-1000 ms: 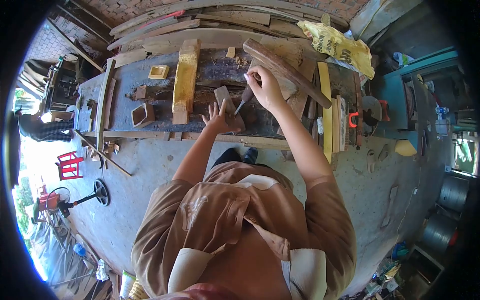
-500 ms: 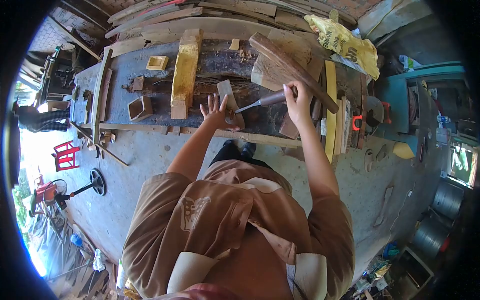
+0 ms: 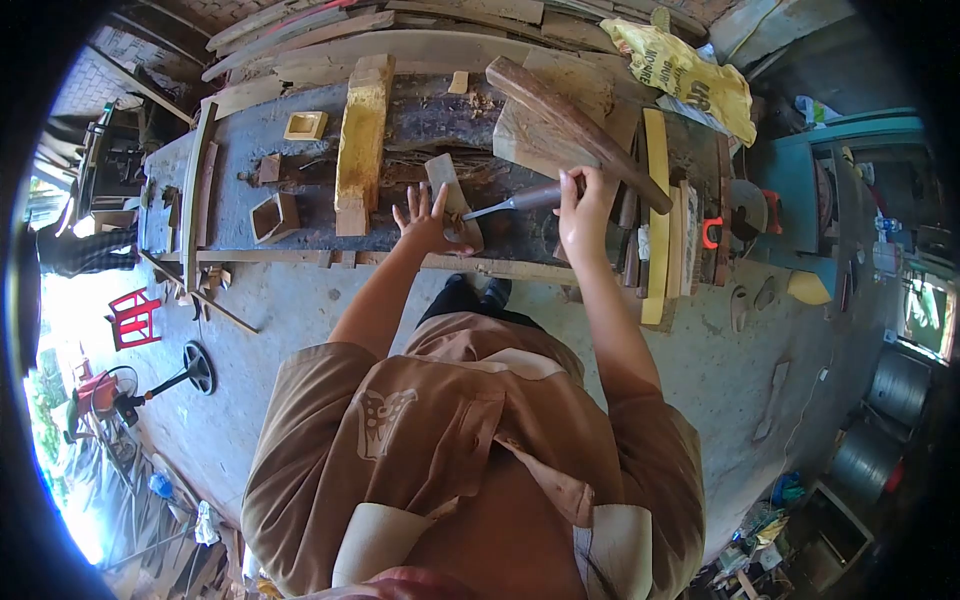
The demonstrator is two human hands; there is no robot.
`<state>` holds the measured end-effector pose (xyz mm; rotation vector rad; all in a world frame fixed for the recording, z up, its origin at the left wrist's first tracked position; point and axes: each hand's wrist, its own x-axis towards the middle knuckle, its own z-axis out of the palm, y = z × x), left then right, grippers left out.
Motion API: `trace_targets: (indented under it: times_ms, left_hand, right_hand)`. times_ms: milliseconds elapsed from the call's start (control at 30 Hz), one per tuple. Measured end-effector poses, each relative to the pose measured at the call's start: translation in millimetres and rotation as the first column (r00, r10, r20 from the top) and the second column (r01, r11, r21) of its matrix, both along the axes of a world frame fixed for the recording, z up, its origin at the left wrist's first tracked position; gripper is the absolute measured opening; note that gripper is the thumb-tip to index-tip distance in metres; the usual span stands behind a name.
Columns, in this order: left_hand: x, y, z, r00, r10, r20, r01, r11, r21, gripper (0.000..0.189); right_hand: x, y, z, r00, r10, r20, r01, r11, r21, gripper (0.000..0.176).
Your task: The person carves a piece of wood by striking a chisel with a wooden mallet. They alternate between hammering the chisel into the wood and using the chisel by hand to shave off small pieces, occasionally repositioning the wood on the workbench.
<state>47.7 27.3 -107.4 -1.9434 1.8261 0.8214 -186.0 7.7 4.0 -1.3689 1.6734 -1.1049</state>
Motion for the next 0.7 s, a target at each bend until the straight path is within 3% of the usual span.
trace_targets:
  times_ms: [33, 133, 267, 367, 433, 700]
  left_hand:
    - [-1, 1, 0, 1.000, 0.001, -0.001, -0.001, 1.000, -0.006, 0.140]
    - [-1, 1, -1, 1.000, -0.002, 0.000, 0.002, 1.000, -0.022, 0.140]
    - [-2, 0, 2, 1.000, -0.005, 0.020, 0.005, 1.000, -0.007, 0.140]
    - [-2, 0, 1, 1.000, 0.004, 0.016, -0.004, 1.000, 0.003, 0.141]
    - [-2, 0, 3, 1.000, 0.022, 0.022, -0.022, 1.000, 0.008, 0.142]
    - [-5, 5, 9, 0.995, 0.103, 0.004, -0.103, 0.995, -0.010, 0.138]
  right_hand:
    - [7, -1, -5, 0.968, 0.036, -0.250, -0.082, 0.981, -0.177, 0.020]
    - [24, 4, 12, 0.931, -0.046, -0.362, -0.035, 0.976, -0.215, 0.019]
    - [26, 2, 16, 0.914, -0.060, -0.402, -0.072, 0.949, -0.306, 0.022]
    - [19, 0, 18, 0.916, 0.014, -0.400, -0.098, 0.977, -0.190, 0.021]
    - [14, -2, 19, 0.920, 0.160, -0.358, -0.285, 0.900, -0.330, 0.018]
    - [17, -1, 27, 0.895, 0.064, -0.441, -0.273, 0.861, -0.430, 0.016]
